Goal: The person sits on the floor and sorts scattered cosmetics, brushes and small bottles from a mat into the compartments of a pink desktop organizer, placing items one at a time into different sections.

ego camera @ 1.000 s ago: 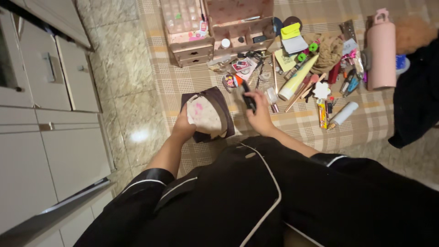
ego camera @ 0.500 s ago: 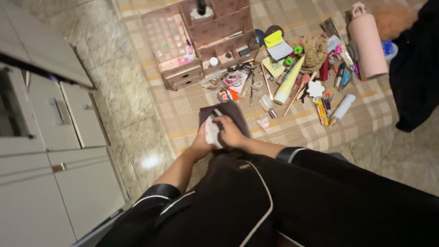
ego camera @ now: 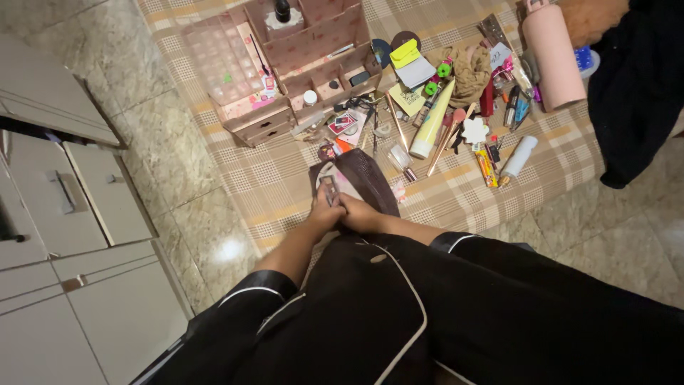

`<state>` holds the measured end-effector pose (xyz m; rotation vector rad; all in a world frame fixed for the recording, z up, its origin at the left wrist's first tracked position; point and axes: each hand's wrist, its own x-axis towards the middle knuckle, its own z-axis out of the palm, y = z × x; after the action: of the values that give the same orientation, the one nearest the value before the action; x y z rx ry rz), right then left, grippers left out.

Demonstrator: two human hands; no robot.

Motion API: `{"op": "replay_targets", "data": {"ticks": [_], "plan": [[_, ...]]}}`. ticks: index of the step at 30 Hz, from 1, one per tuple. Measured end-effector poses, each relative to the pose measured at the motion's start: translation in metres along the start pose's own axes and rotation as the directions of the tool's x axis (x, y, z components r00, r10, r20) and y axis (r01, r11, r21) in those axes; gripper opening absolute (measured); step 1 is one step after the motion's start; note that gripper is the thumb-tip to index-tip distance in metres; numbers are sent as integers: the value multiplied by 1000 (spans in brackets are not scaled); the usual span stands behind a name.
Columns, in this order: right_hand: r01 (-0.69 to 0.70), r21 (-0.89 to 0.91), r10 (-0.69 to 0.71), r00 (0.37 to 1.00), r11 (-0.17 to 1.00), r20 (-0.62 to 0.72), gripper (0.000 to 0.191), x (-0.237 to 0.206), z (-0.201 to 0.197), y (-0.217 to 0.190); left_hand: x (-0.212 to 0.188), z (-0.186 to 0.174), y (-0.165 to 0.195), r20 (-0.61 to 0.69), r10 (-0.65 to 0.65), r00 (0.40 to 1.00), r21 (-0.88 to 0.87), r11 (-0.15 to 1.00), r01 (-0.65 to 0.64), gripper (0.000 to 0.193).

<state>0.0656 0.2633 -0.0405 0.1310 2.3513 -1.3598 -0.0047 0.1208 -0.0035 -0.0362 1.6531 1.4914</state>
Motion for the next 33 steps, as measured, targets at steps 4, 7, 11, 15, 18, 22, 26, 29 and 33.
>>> {"op": "replay_targets", "data": {"ticks": [4, 7, 11, 15, 18, 22, 26, 29, 33], "plan": [[-56, 104, 40, 988, 993, 152, 73, 4, -11, -25, -21, -7, 18, -125, -193, 973, 200, 956, 215, 102], [-12, 79, 6, 997, 997, 77, 79, 2, -31, -44, -20, -4, 17, -134, -210, 968, 145, 962, 229, 94], [-235, 262, 139, 931, 936, 339, 51, 0, -75, -49, -8, -2, -13, -81, 344, 935, 496, 828, -262, 87], [-263, 432, 183, 959, 863, 217, 36, 17, -134, -29, -5, -1, -40, -162, 303, 939, 524, 833, -178, 82], [-141, 23, 137, 899, 990, -417, 39, 30, -189, -4, -11, 5, -47, -260, 247, 934, 497, 863, -90, 77], [-560, -236, 170, 578, 794, -798, 61, 19, -236, 28, -20, 8, -38, -270, 341, 900, 539, 828, -153, 80], [-714, 167, 541, 334, 680, -772, 83, -4, -249, 64, -36, 4, -22, -287, 250, 925, 564, 825, -48, 86], [-701, 326, 730, 404, 634, -552, 103, -15, -241, 98, -47, 1, -15, -350, 100, 931, 557, 822, 121, 86], [-607, 155, 560, 563, 779, -608, 105, -21, -220, 126, -52, -4, -18, -408, 199, 891, 558, 827, 71, 87]]}}
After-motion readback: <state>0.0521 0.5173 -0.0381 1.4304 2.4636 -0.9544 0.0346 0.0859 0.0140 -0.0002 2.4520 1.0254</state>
